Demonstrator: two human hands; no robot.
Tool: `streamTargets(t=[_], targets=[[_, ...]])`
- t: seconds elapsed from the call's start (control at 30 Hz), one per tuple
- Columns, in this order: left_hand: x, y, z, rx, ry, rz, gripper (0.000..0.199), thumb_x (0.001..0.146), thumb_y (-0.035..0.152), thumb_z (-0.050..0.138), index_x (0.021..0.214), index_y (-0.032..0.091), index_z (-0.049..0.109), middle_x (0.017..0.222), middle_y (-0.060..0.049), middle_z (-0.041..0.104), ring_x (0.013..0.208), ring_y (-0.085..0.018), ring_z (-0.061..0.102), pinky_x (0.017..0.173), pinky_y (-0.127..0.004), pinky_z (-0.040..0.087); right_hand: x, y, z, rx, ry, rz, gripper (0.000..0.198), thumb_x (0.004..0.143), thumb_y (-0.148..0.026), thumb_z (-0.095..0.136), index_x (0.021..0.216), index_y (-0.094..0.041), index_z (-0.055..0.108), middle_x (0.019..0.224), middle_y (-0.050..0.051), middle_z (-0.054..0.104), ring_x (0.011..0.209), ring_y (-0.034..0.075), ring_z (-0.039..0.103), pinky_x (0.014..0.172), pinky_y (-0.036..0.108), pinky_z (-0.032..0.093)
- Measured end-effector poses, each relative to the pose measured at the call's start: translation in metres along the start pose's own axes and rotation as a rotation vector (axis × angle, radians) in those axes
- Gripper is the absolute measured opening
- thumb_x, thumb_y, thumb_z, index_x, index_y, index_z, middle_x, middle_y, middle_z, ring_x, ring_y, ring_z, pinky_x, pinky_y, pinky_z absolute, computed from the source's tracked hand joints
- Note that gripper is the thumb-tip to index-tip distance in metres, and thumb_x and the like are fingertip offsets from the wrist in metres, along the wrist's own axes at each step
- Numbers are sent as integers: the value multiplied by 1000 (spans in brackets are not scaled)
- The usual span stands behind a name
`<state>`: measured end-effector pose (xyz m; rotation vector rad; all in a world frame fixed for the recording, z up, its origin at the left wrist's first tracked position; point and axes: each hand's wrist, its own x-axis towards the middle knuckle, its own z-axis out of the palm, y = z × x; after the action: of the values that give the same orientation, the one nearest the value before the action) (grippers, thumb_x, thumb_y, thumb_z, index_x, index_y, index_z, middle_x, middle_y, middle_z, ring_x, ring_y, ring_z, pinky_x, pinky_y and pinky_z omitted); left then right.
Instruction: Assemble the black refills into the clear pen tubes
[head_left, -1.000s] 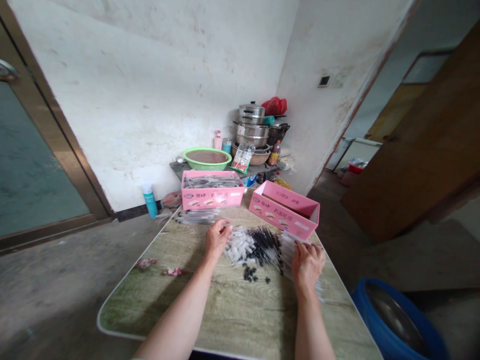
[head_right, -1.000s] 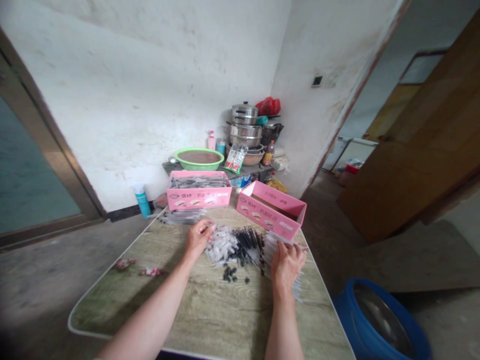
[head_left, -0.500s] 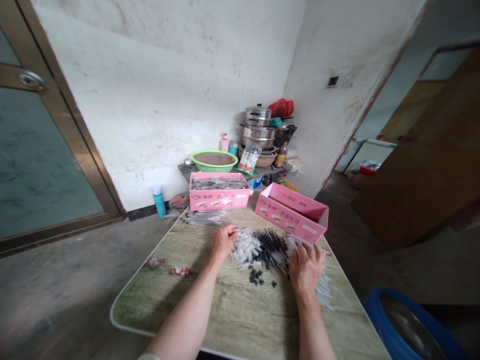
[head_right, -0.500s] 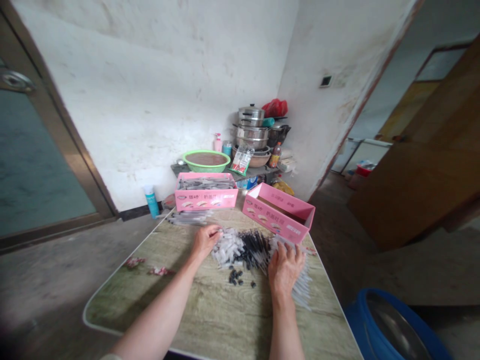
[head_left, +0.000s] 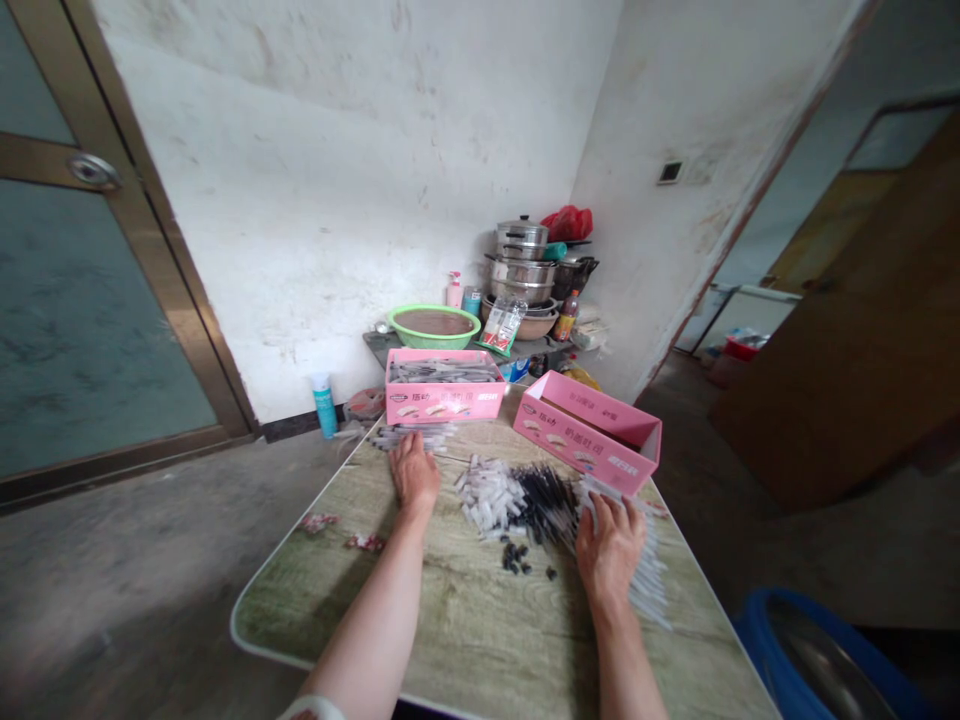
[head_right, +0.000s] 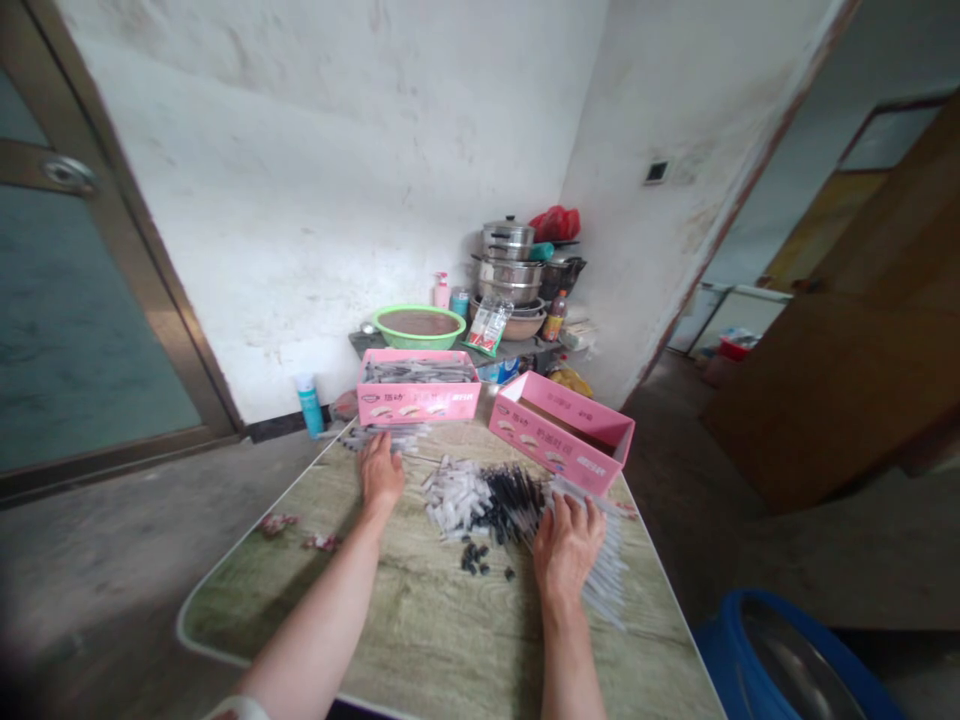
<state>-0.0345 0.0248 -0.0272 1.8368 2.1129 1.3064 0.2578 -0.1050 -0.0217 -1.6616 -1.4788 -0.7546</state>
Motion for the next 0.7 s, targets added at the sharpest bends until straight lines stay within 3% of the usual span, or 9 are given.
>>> streamTargets(t=[0.17,0.37,0.7], targets=[[0,-11,8,172,-102,23,55,83,8,47,137,13,52,142,-17,51,137,-34,38,112,-53,27,-2,1,1,12,-6,-12,27,91,-25,47,107,-13,67,102,14,67,114,33,47,100,52,35],[0,-11,-1,211,-63,84,40,77,10,55,114,18,69,110,-14,64,109,-32,56,100,-46,37,-3,-1,3,35,3,-16,27,91,-24,47,108,-13,66,101,15,67,115,32,46,98,52,38],[-1,-5,-8,182,-182,127,29,76,12,63,97,26,75,97,-7,68,96,-27,57,97,-42,36,-4,0,5,88,-16,-6,29,92,-25,45,110,-13,65,101,14,67,115,32,47,98,52,39]])
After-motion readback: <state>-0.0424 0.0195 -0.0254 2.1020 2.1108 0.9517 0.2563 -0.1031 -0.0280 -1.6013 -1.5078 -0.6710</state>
